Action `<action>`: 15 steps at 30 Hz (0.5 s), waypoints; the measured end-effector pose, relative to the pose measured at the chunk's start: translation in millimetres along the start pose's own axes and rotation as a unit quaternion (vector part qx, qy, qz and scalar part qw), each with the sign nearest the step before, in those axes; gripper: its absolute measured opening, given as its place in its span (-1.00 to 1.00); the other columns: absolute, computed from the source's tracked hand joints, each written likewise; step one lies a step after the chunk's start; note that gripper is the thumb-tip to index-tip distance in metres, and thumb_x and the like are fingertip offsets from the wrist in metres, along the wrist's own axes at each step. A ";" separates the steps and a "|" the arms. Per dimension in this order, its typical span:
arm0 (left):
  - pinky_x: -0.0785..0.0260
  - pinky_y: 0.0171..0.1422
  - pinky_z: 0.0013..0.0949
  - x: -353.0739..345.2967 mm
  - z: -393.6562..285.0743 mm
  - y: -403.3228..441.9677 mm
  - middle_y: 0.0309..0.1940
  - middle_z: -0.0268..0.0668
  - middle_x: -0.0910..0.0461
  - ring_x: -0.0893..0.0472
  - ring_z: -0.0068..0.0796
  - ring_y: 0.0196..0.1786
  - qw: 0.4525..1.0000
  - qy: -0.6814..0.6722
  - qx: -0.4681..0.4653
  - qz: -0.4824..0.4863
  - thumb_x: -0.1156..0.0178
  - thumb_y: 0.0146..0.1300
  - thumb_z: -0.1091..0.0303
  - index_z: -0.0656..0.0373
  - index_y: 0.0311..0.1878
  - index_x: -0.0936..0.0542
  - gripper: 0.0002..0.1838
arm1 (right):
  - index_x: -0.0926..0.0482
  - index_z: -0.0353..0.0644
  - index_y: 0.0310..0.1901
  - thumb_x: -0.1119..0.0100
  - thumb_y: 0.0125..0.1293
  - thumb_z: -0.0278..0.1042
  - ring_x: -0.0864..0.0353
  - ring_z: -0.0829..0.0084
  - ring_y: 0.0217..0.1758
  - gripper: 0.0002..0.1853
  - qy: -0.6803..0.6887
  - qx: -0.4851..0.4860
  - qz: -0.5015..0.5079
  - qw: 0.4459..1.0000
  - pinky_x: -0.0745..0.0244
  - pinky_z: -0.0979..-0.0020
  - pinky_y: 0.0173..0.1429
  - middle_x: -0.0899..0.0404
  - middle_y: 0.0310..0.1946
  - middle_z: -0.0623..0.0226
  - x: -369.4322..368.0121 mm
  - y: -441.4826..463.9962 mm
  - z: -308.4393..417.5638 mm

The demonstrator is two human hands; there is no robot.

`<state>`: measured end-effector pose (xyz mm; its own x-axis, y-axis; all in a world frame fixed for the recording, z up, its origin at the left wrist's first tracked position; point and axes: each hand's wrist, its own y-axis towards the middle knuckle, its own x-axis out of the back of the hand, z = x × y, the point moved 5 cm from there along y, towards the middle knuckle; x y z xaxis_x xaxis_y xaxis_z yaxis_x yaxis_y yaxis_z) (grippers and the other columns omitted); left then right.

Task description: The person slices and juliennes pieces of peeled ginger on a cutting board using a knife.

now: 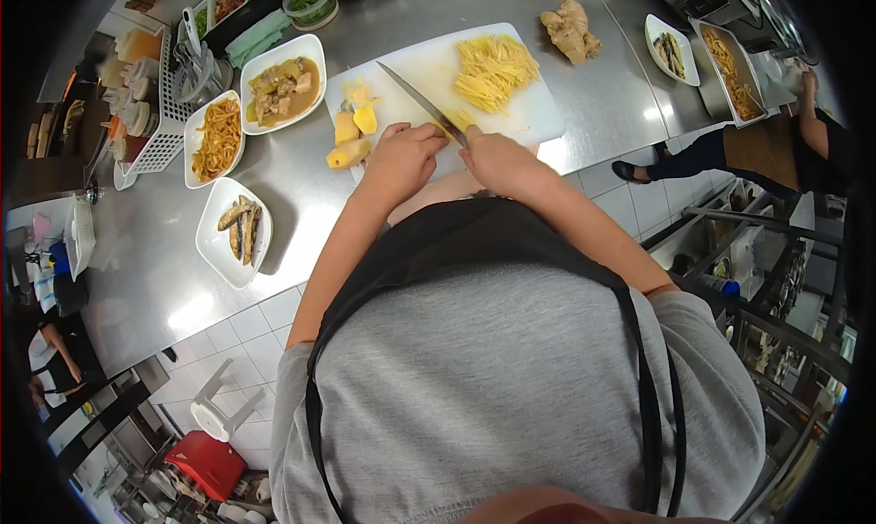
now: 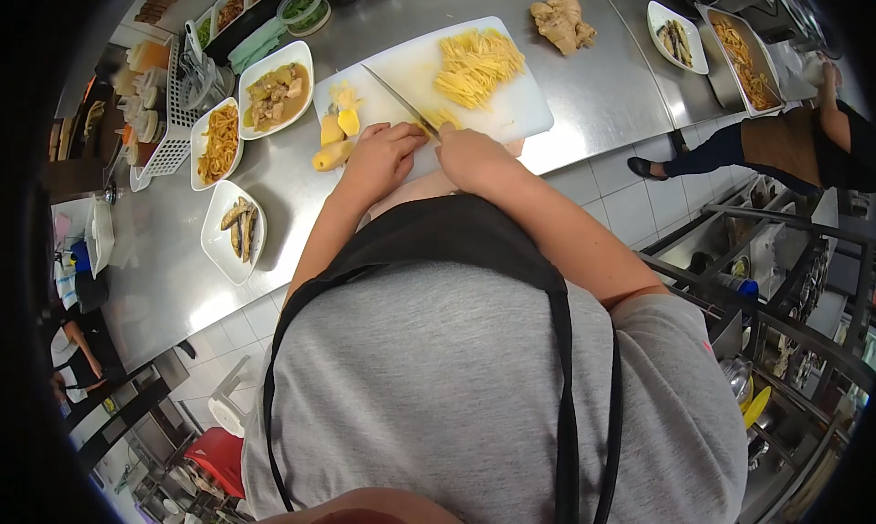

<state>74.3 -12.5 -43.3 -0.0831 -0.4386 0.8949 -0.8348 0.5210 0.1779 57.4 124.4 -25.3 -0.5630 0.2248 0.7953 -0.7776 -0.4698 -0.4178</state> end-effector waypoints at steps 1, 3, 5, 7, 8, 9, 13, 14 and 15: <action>-0.25 0.25 -0.22 0.5 0.1 0.6 -0.06 -0.38 -0.56 -0.54 -0.35 -0.03 1.000 0.000 -0.001 0.000 -0.13 0.04 0.52 0.11 -0.06 -0.62 -0.66 | -0.41 -0.39 -0.08 0.12 0.39 -0.23 -0.60 -0.09 -0.14 -0.67 0.015 -0.006 -0.021 1.000 -0.46 0.04 -0.03 -0.60 -0.26 -0.20 -4.3 4.3 -0.1; -0.25 0.26 -0.21 0.1 -0.3 -0.2 -0.06 -0.37 -0.56 -0.54 -0.35 -0.03 1.000 -0.011 0.011 0.006 -0.13 0.03 0.52 0.12 -0.07 -0.62 -0.66 | -0.41 -0.39 -0.08 0.12 0.39 -0.23 -0.60 -0.09 -0.14 -0.67 0.032 -0.013 -0.039 0.999 -0.46 0.05 -0.03 -0.60 -0.26 -0.19 -5.3 6.8 -1.8; -0.25 0.27 -0.20 0.3 -1.4 -1.2 -0.06 -0.36 -0.56 -0.54 -0.36 -0.02 1.000 -0.012 0.010 0.015 -0.13 0.04 0.52 0.11 -0.06 -0.62 -0.66 | -0.41 -0.40 -0.08 0.12 0.39 -0.23 -0.60 -0.09 -0.13 -0.67 0.004 -0.004 -0.009 1.000 -0.45 0.04 -0.02 -0.59 -0.26 -0.21 2.9 6.4 1.7; -0.25 0.27 -0.20 0.9 0.0 -0.6 -0.06 -0.36 -0.56 -0.54 -0.36 0.00 1.000 -0.011 0.009 0.020 -0.13 0.04 0.52 0.11 -0.06 -0.62 -0.66 | -0.40 -0.40 -0.07 0.12 0.39 -0.23 -0.60 -0.10 -0.13 -0.66 0.025 -0.031 0.030 0.999 -0.45 0.04 -0.01 -0.59 -0.26 -0.21 21.3 -4.1 9.8; -0.24 0.28 -0.20 -0.1 0.1 -1.0 -0.06 -0.36 -0.56 -0.53 -0.36 0.00 1.000 -0.007 0.009 0.018 -0.13 0.04 0.52 0.11 -0.06 -0.62 -0.66 | -0.40 -0.40 -0.07 0.13 0.39 -0.23 -0.59 -0.10 -0.13 -0.66 0.046 -0.060 0.069 0.995 -0.44 0.03 -0.01 -0.59 -0.26 -0.22 23.5 -8.5 10.3; -0.23 0.29 -0.19 -0.3 0.5 -0.6 -0.06 -0.36 -0.56 -0.53 -0.37 0.01 1.000 -0.003 0.007 0.015 -0.13 0.04 0.52 0.11 -0.06 -0.62 -0.66 | -0.40 -0.40 -0.07 0.13 0.39 -0.23 -0.59 -0.10 -0.13 -0.66 0.046 -0.060 0.069 0.995 -0.44 0.03 -0.01 -0.59 -0.26 -0.22 15.7 -5.8 5.2; -0.23 0.29 -0.19 0.8 -0.3 0.1 -0.06 -0.36 -0.56 -0.53 -0.36 0.02 1.000 -0.010 0.005 0.015 -0.13 0.04 0.52 0.11 -0.06 -0.62 -0.66 | -0.40 -0.42 -0.11 0.09 0.39 -0.24 -0.59 -0.12 -0.16 -0.67 0.037 0.007 -0.037 0.999 -0.44 0.01 -0.03 -0.58 -0.30 -0.22 -9.1 7.3 -5.9; -0.23 0.30 -0.18 1.4 -0.1 0.4 -0.06 -0.35 -0.55 -0.53 -0.36 0.02 1.000 -0.016 0.010 0.017 -0.13 0.05 0.52 0.11 -0.06 -0.62 -0.66 | -0.39 -0.43 -0.15 0.06 0.38 -0.24 -0.58 -0.15 -0.21 -0.68 0.051 0.013 -0.059 0.997 -0.43 -0.01 -0.07 -0.57 -0.36 -0.22 -7.7 7.6 -5.5; -0.22 0.31 -0.17 1.4 0.0 0.4 -0.06 -0.35 -0.55 -0.53 -0.35 0.03 0.999 -0.022 0.016 0.019 -0.13 0.05 0.52 0.12 -0.06 -0.62 -0.66 | -0.39 -0.43 -0.15 0.06 0.38 -0.24 -0.58 -0.15 -0.21 -0.68 0.052 0.012 -0.059 0.997 -0.43 -0.01 -0.07 -0.57 -0.36 -0.22 -5.6 6.4 -5.6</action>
<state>73.9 -13.0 -42.0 -0.1385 -0.4500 0.8822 -0.8471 0.5153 0.1298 54.1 124.9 -34.9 -0.4952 0.3665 0.7877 -0.8338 -0.4553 -0.3123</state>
